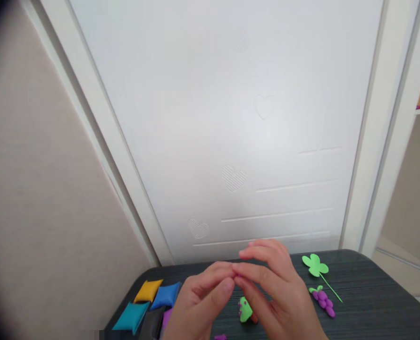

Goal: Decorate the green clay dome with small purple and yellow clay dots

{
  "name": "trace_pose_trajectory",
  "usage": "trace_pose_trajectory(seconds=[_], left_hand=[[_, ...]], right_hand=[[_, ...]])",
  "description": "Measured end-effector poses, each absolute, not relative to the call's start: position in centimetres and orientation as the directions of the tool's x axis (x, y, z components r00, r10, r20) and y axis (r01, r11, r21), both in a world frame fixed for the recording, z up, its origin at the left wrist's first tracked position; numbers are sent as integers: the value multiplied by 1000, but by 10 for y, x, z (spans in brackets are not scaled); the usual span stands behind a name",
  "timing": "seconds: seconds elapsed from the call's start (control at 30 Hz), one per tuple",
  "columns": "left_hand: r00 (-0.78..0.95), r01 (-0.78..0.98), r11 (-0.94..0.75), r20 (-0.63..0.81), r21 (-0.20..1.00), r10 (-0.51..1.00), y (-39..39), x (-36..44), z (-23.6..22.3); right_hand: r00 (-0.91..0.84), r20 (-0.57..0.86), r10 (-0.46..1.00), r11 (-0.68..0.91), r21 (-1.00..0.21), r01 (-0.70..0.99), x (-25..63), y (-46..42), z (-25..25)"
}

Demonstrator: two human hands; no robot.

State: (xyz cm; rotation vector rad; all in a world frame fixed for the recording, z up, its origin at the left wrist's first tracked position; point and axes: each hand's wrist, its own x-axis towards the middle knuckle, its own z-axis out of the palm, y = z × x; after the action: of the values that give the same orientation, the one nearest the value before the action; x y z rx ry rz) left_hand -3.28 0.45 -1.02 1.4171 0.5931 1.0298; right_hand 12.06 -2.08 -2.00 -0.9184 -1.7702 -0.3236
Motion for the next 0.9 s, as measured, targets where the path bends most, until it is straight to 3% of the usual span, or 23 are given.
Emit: trace_pose_trajectory(seconds=[0.17, 0.27, 0.47, 0.77, 0.9], left_hand=[[587, -405, 140, 139, 904, 798, 28, -28, -35], [587, -466, 240, 94, 852, 804, 36, -30, -46], [521, -508, 275, 38, 816, 853, 36, -37, -40], [383, -465, 262, -74, 846, 921, 35, -44, -29], [410, -470, 271, -64, 840, 910, 30, -44, -26]], right_hand=[[-218, 919, 329, 645, -50, 763, 122, -9, -23], [-251, 908, 336, 671, -43, 740, 117, -3, -25], [-263, 862, 433, 726, -161, 669, 110, 2, -29], [-111, 792, 600, 615, -368, 698, 124, -8, -32], [-92, 768, 633, 600, -413, 685, 126, -13, -31]])
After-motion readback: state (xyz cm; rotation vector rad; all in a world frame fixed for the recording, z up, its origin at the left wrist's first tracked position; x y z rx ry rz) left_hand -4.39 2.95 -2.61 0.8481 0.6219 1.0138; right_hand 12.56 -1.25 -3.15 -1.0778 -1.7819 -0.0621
